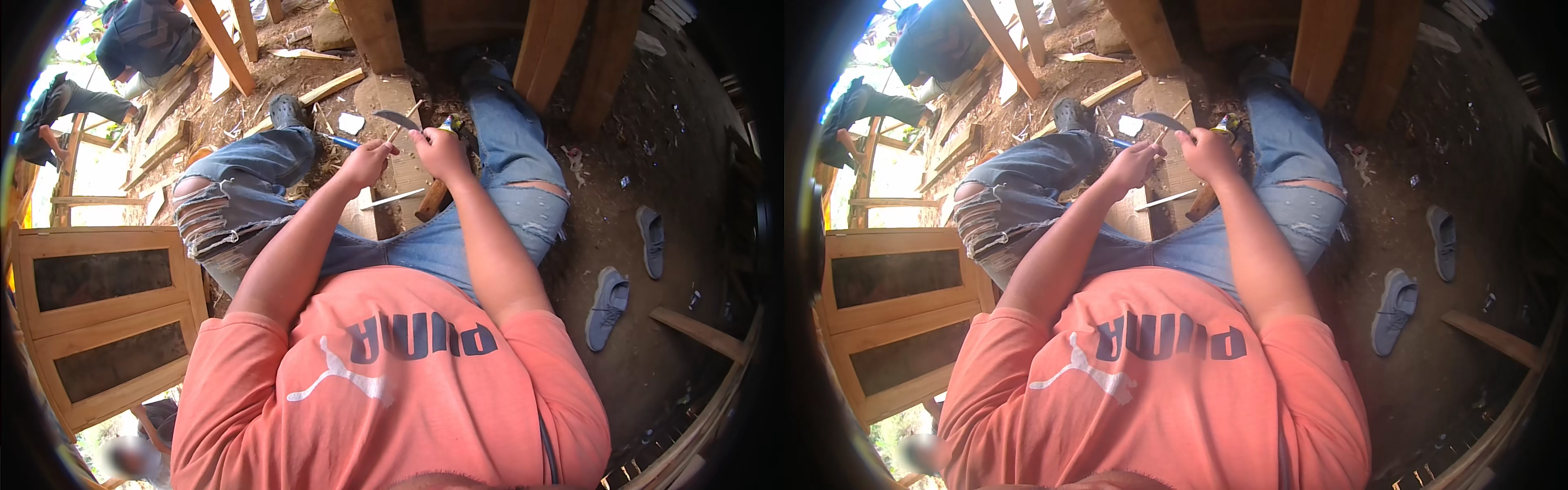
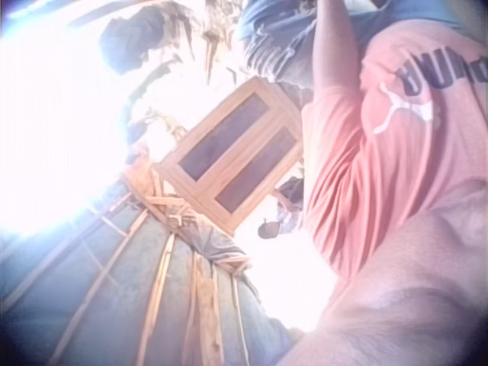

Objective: The person sits on the ground and uses a knife to shave and shape a small wooden stick. They repeatedly rotate the stick and scrape its surface to smooth it. The person occasionally pauses to inspect the stick before continuing to shape it.

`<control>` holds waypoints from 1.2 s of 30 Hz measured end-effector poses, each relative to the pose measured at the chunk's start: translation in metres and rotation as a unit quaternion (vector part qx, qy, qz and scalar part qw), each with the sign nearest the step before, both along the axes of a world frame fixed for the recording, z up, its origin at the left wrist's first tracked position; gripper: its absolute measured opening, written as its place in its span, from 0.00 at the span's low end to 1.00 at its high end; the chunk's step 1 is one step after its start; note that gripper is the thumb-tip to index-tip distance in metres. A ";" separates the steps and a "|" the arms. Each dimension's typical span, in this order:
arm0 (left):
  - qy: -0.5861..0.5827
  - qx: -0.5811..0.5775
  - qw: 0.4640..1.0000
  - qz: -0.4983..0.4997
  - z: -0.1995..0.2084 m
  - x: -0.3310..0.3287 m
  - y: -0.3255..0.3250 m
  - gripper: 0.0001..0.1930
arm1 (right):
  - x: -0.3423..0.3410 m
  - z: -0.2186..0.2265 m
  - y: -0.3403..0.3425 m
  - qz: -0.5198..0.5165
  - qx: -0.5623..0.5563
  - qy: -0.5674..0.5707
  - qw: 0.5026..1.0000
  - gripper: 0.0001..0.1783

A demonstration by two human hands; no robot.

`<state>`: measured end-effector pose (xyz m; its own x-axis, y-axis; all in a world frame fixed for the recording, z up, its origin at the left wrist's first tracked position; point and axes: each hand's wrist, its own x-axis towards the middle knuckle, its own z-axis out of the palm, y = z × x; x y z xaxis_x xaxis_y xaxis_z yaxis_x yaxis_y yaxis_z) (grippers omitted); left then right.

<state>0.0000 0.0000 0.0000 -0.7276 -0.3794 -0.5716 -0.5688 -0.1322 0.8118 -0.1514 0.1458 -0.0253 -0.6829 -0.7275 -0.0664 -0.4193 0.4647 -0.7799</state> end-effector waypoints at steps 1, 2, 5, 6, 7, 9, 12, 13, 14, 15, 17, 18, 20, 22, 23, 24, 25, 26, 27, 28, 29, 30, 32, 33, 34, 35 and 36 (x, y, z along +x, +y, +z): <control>0.006 -0.007 1.000 0.007 0.000 -0.001 0.002 0.18 | -0.002 -0.001 0.004 0.035 -0.021 -0.070 0.997 0.30; 0.011 -0.013 1.000 0.014 0.000 -0.001 0.004 0.18 | -0.003 -0.003 0.006 0.069 -0.042 -0.140 0.987 0.31; 0.039 0.024 0.999 0.017 -0.002 -0.007 0.005 0.18 | -0.007 -0.009 0.009 0.066 -0.011 -0.145 0.987 0.31; 0.030 0.019 0.999 0.017 0.000 -0.006 0.006 0.18 | -0.006 -0.010 0.009 0.064 -0.005 -0.161 0.985 0.31; 0.022 0.014 1.000 0.016 0.002 -0.005 0.007 0.18 | -0.006 -0.010 0.008 0.062 0.000 -0.176 0.982 0.30; 0.017 0.011 1.000 0.017 0.006 -0.003 0.008 0.18 | -0.008 -0.012 0.007 0.068 0.013 -0.204 0.976 0.30; 0.026 0.022 0.999 0.028 0.008 -0.003 0.007 0.18 | -0.008 -0.016 0.005 0.083 0.026 -0.215 0.973 0.31; 0.029 0.028 0.999 0.035 0.008 -0.003 0.007 0.17 | -0.007 -0.016 0.004 0.081 0.025 -0.202 0.976 0.31; 0.032 0.035 0.998 0.041 0.008 -0.003 0.007 0.17 | -0.006 -0.017 0.004 0.079 0.024 -0.189 0.978 0.31; 0.035 0.035 0.998 0.046 0.007 -0.002 0.005 0.17 | -0.003 -0.014 0.002 0.064 0.022 -0.152 0.986 0.30; 0.040 0.036 0.997 0.054 0.006 -0.002 0.003 0.16 | 0.004 -0.010 0.001 0.032 0.018 -0.078 0.996 0.30; 0.039 0.038 0.997 0.054 0.008 -0.002 0.003 0.16 | 0.004 -0.008 0.002 0.030 0.020 -0.074 0.997 0.29; 0.037 0.043 0.997 0.056 0.011 -0.003 0.003 0.17 | 0.005 -0.003 0.002 0.028 0.025 -0.067 0.997 0.29; 0.045 0.040 0.997 0.047 0.010 -0.002 0.003 0.17 | 0.000 -0.006 0.002 0.049 0.016 -0.079 0.996 0.29; 0.050 0.038 0.997 0.043 0.009 -0.001 0.003 0.16 | -0.002 -0.007 0.002 0.060 0.012 -0.085 0.995 0.30; 0.046 0.037 0.997 0.044 0.010 -0.001 0.003 0.17 | -0.002 -0.005 0.002 0.063 0.013 -0.094 0.993 0.30; 0.042 0.035 0.997 0.045 0.011 0.000 0.002 0.17 | -0.002 -0.003 0.002 0.066 0.015 -0.103 0.992 0.30; 0.038 0.034 0.998 0.046 0.012 0.001 0.002 0.17 | -0.001 -0.001 0.001 0.069 0.016 -0.113 0.991 0.30; 0.038 0.033 0.998 0.044 0.012 0.001 0.002 0.17 | -0.001 -0.002 0.001 0.066 0.013 -0.115 0.991 0.30; 0.037 0.032 0.998 0.043 0.011 0.001 0.001 0.17 | -0.001 -0.002 0.001 0.063 0.010 -0.117 0.991 0.30; 0.036 0.030 0.998 0.041 0.010 0.001 0.001 0.17 | -0.001 -0.003 0.000 0.059 0.006 -0.119 0.991 0.30; 0.034 0.029 0.998 0.044 0.010 0.001 0.002 0.17 | -0.002 -0.005 0.000 0.072 0.012 -0.116 0.990 0.30; 0.028 0.027 0.998 0.049 0.011 -0.001 0.003 0.17 | -0.003 -0.010 -0.001 0.099 0.023 -0.112 0.989 0.30; 0.029 0.027 0.998 0.050 0.012 -0.001 0.004 0.17 | -0.002 -0.007 -0.001 0.084 0.024 -0.103 0.991 0.30; 0.030 0.027 0.998 0.051 0.012 -0.001 0.004 0.17 | 0.001 -0.004 -0.001 0.069 0.025 -0.094 0.993 0.30; 0.031 0.028 0.998 0.052 0.013 -0.001 0.004 0.17 | 0.002 -0.001 -0.001 0.054 0.026 -0.084 0.995 0.30; 0.031 0.023 0.998 0.050 0.012 -0.001 0.003 0.17 | 0.002 -0.001 -0.001 0.054 0.030 -0.090 0.994 0.30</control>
<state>-0.0010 0.0030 0.0117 -0.7210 -0.4265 -0.5461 -0.5003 -0.2248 0.8362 -0.1491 0.1446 -0.0263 -0.5745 -0.7864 -0.2270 -0.3245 0.4734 -0.8189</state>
